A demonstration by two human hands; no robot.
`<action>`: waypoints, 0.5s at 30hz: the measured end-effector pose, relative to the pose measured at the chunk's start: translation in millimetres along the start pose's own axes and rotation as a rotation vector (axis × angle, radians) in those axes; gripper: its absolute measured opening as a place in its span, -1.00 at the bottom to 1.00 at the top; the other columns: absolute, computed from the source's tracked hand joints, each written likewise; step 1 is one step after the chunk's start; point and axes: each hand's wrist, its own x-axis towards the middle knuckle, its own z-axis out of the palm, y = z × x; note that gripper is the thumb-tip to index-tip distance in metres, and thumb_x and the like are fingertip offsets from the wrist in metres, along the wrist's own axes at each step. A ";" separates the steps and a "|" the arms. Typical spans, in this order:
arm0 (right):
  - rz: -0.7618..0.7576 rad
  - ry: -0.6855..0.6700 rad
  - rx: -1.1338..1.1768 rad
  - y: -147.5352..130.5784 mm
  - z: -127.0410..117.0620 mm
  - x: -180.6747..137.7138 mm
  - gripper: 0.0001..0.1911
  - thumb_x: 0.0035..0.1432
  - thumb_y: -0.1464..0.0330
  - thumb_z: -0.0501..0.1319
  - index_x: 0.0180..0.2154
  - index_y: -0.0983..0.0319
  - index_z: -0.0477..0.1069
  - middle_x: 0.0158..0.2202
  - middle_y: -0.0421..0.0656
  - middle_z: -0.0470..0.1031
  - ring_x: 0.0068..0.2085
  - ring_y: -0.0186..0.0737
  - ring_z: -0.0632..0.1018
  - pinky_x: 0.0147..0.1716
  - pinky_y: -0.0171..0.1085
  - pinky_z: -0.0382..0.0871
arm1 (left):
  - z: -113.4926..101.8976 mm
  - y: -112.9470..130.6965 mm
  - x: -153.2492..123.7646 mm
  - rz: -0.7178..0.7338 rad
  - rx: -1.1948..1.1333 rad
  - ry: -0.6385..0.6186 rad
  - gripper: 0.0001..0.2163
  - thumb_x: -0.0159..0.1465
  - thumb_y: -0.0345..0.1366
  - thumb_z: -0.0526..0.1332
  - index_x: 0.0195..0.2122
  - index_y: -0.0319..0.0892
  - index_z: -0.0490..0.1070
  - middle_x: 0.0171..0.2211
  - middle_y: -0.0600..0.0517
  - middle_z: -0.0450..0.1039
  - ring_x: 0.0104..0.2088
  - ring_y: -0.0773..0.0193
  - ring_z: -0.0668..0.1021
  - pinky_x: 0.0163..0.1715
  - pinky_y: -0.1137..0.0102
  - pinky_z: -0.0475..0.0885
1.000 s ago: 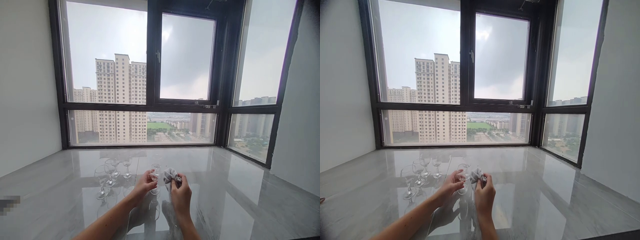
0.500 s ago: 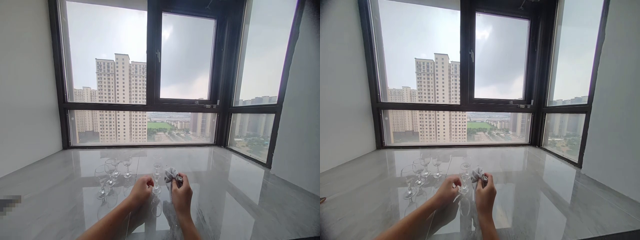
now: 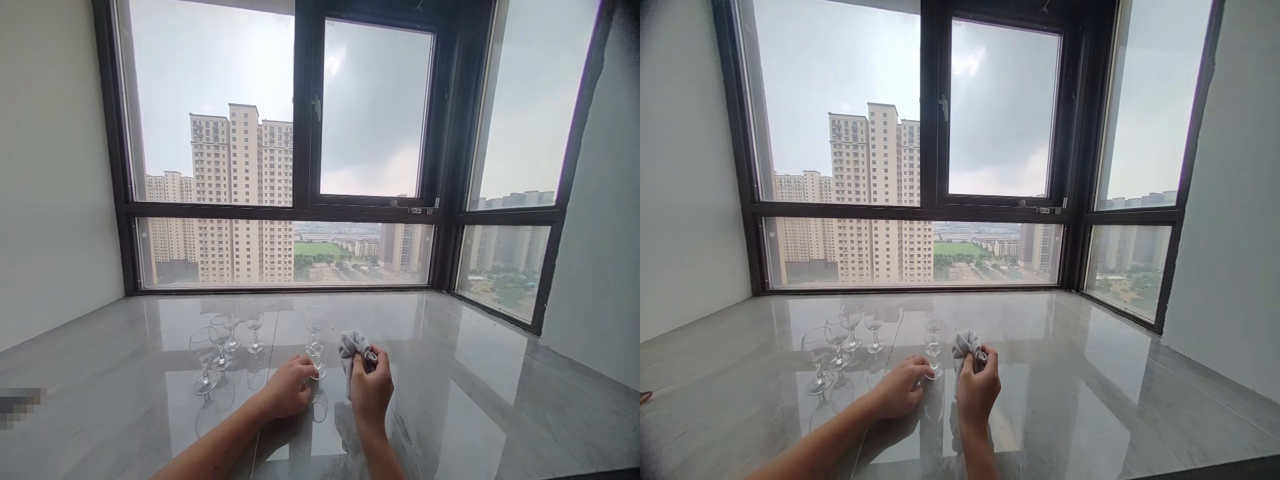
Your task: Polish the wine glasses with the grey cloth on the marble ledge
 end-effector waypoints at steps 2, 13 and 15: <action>0.006 -0.007 0.003 -0.1 0.4 -0.8 -0.71 0.07 0.17 0.17 -0.19 0.17 0.42 -0.27 -0.01 0.62 -0.26 0.02 0.60 -0.29 -0.18 0.40 | 0.1 -0.7 0.4 0.004 0.018 -0.008 -0.56 0.04 -0.51 0.18 -0.09 -0.01 0.59 -0.09 -0.07 0.53 -0.02 0.01 0.47 0.04 0.20 0.33; 0.002 -0.037 0.013 2.3 2.2 -2.2 -0.70 0.07 0.17 0.18 -0.18 0.17 0.42 -0.26 -0.01 0.61 -0.24 0.03 0.60 -0.27 -0.18 0.41 | -0.8 -6.8 1.1 0.006 -0.032 0.015 -0.61 0.12 -0.41 0.22 -0.04 0.04 0.57 0.00 -0.07 0.52 0.05 -0.05 0.43 0.09 0.16 0.27; 0.005 -0.042 0.009 2.1 1.8 -2.2 -0.70 0.07 0.17 0.18 -0.19 0.17 0.42 -0.26 -0.01 0.61 -0.24 0.03 0.60 -0.26 -0.17 0.40 | -0.9 -6.6 1.1 0.014 -0.003 0.012 -0.62 0.13 -0.43 0.21 -0.04 0.03 0.57 -0.01 -0.08 0.52 0.04 -0.05 0.44 0.08 0.16 0.28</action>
